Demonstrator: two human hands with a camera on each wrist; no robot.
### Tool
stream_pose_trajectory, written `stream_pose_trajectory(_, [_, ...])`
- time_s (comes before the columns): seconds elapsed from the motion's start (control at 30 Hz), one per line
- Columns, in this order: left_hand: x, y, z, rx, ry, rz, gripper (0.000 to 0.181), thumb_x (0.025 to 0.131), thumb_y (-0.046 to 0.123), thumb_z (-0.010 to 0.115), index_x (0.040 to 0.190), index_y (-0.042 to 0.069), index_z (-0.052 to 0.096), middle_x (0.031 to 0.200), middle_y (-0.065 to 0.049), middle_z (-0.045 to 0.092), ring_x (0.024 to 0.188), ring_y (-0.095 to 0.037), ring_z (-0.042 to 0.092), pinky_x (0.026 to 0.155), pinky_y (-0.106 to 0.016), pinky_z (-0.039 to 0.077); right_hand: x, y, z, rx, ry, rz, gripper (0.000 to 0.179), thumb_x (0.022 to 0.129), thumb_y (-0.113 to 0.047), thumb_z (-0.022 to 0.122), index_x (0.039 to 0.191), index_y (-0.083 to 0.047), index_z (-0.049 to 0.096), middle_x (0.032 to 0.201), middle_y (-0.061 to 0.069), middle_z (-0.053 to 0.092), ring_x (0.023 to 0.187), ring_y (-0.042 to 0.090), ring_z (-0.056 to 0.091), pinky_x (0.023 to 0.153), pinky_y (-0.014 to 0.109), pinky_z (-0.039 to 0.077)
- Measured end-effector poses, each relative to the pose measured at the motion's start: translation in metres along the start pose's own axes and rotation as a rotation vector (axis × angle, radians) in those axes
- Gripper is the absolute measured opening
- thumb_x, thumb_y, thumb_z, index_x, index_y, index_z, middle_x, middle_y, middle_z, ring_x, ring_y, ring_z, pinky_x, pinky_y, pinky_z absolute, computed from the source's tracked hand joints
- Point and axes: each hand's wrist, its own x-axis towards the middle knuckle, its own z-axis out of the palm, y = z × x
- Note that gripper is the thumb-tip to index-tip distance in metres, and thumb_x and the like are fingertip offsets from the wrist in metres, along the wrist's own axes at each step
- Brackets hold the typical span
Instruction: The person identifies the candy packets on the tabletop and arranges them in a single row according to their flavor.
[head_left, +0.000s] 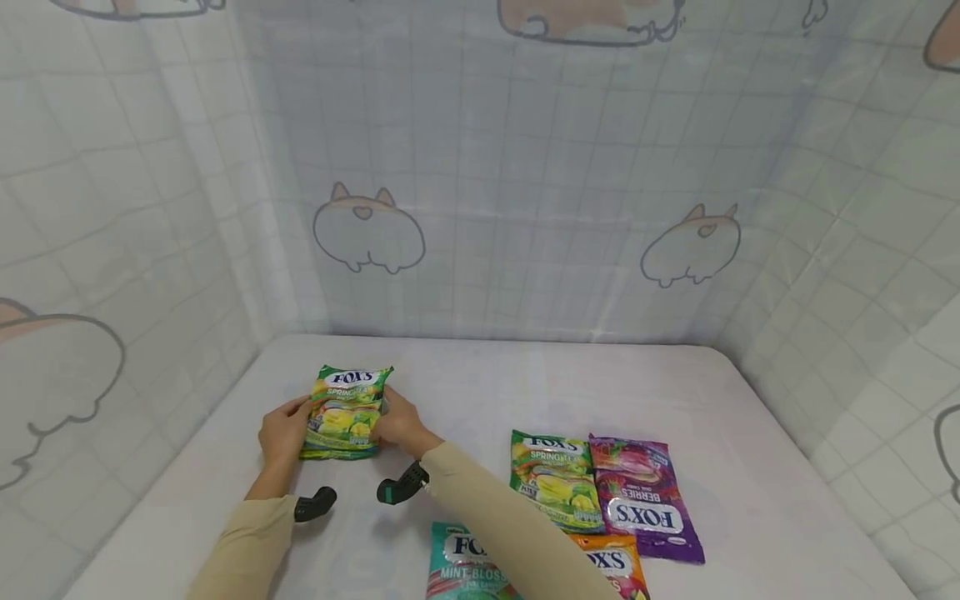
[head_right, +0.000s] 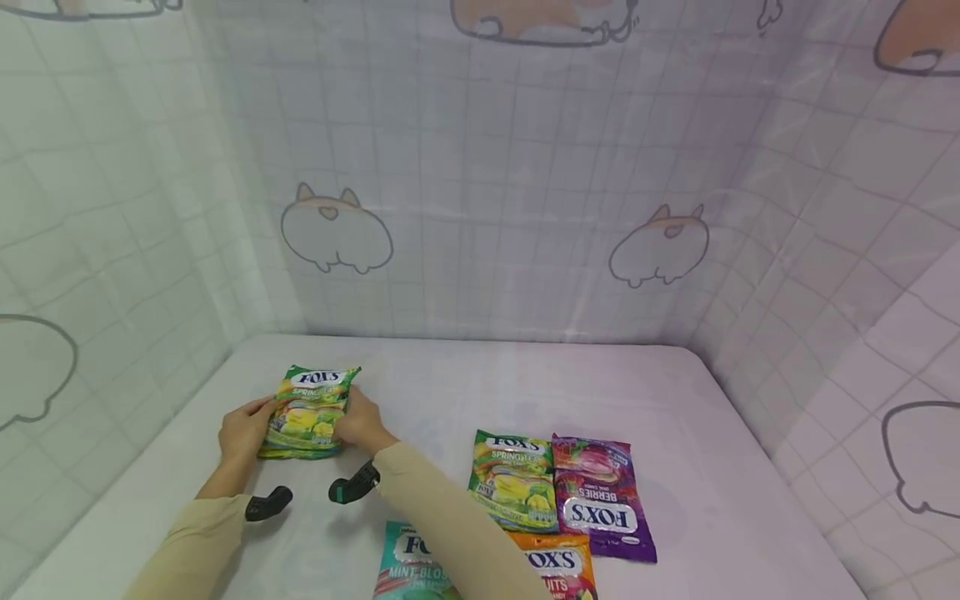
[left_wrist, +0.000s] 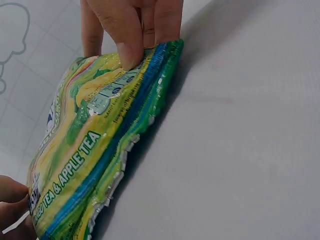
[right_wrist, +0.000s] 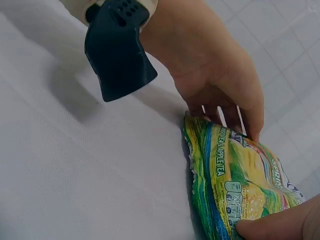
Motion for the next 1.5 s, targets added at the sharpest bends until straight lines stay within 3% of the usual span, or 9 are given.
stream_pose_trajectory(0.1, [-0.003, -0.003, 0.003, 0.005, -0.014, 0.002, 0.044, 0.101, 0.025, 0.044, 0.128, -0.006, 0.057, 0.132, -0.028, 0.051, 0.125, -0.043, 0.043, 0.102, -0.053, 0.033, 0.000, 0.003, 0.000, -0.080, 0.017, -0.020, 0.087, 0.068, 0.015, 0.075, 0.144, -0.016, 0.046, 0.119, 0.008, 0.061, 0.089, 0.019, 0.057, 0.069, 0.034, 0.054])
stream_pose_trajectory(0.27, [-0.005, -0.007, 0.007, 0.013, -0.004, 0.006, 0.043, 0.101, 0.024, 0.041, 0.127, -0.007, 0.057, 0.126, -0.029, 0.055, 0.115, -0.042, 0.050, 0.092, -0.052, 0.040, -0.003, 0.007, 0.000, -0.142, 0.024, -0.069, 0.077, 0.068, 0.012, 0.077, 0.136, -0.013, 0.052, 0.096, 0.003, 0.064, 0.075, 0.014, 0.057, 0.058, 0.028, 0.052])
stream_pose_trajectory(0.4, [-0.005, -0.008, 0.008, 0.030, -0.004, -0.008, 0.044, 0.101, 0.023, 0.039, 0.127, -0.007, 0.056, 0.122, -0.030, 0.056, 0.110, -0.041, 0.051, 0.087, -0.051, 0.041, -0.003, 0.008, 0.000, -0.230, 0.043, -0.111, 0.068, 0.067, 0.009, 0.078, 0.129, -0.010, 0.056, 0.092, 0.001, 0.064, 0.074, 0.012, 0.055, 0.063, 0.026, 0.050])
stream_pose_trajectory(0.6, [-0.009, -0.007, 0.008, 0.076, -0.029, -0.002, 0.044, 0.100, 0.022, 0.038, 0.130, -0.008, 0.053, 0.128, -0.031, 0.051, 0.117, -0.044, 0.047, 0.095, -0.055, 0.039, -0.002, 0.009, 0.001, -0.356, 0.053, -0.140, 0.061, 0.068, 0.002, 0.081, 0.124, -0.008, 0.058, 0.091, -0.001, 0.065, 0.074, 0.010, 0.053, 0.068, 0.024, 0.046])
stream_pose_trajectory(0.93, [-0.012, -0.004, 0.005, 0.144, -0.078, 0.052, 0.046, 0.101, 0.021, 0.040, 0.132, -0.012, 0.048, 0.128, -0.034, 0.049, 0.118, -0.046, 0.046, 0.096, -0.056, 0.038, -0.003, 0.006, -0.002, -0.350, 0.031, -0.113, 0.057, 0.073, -0.006, 0.082, 0.126, -0.008, 0.059, 0.101, 0.001, 0.066, 0.082, 0.010, 0.055, 0.073, 0.025, 0.047])
stream_pose_trajectory(1.17, [-0.012, -0.001, 0.006, 0.219, -0.089, 0.108, 0.048, 0.102, 0.021, 0.039, 0.134, -0.014, 0.046, 0.129, -0.035, 0.049, 0.118, -0.050, 0.046, 0.095, -0.058, 0.038, -0.001, 0.005, -0.005, -0.421, -0.005, -0.136, 0.058, 0.077, -0.011, 0.079, 0.130, -0.010, 0.056, 0.109, -0.001, 0.065, 0.087, 0.009, 0.055, 0.076, 0.024, 0.046])
stream_pose_trajectory(1.37, [-0.012, 0.003, 0.007, 0.295, -0.103, 0.137, 0.051, 0.101, 0.022, 0.035, 0.135, -0.015, 0.042, 0.130, -0.043, 0.038, 0.112, -0.059, 0.036, 0.090, -0.063, 0.032, -0.003, 0.002, -0.007, -0.393, -0.036, -0.151, 0.060, 0.079, -0.011, 0.074, 0.135, -0.011, 0.052, 0.111, 0.000, 0.065, 0.087, 0.008, 0.055, 0.075, 0.023, 0.045])
stream_pose_trajectory(1.5, [-0.013, 0.004, 0.009, 0.315, -0.099, 0.149, 0.057, 0.100, 0.023, 0.037, 0.140, -0.016, 0.031, 0.129, -0.047, 0.030, 0.112, -0.060, 0.030, 0.088, -0.065, 0.028, -0.008, -0.002, -0.009, -0.392, -0.039, -0.145, 0.064, 0.079, -0.009, 0.073, 0.138, -0.010, 0.048, 0.108, 0.001, 0.065, 0.083, 0.009, 0.054, 0.071, 0.023, 0.044])
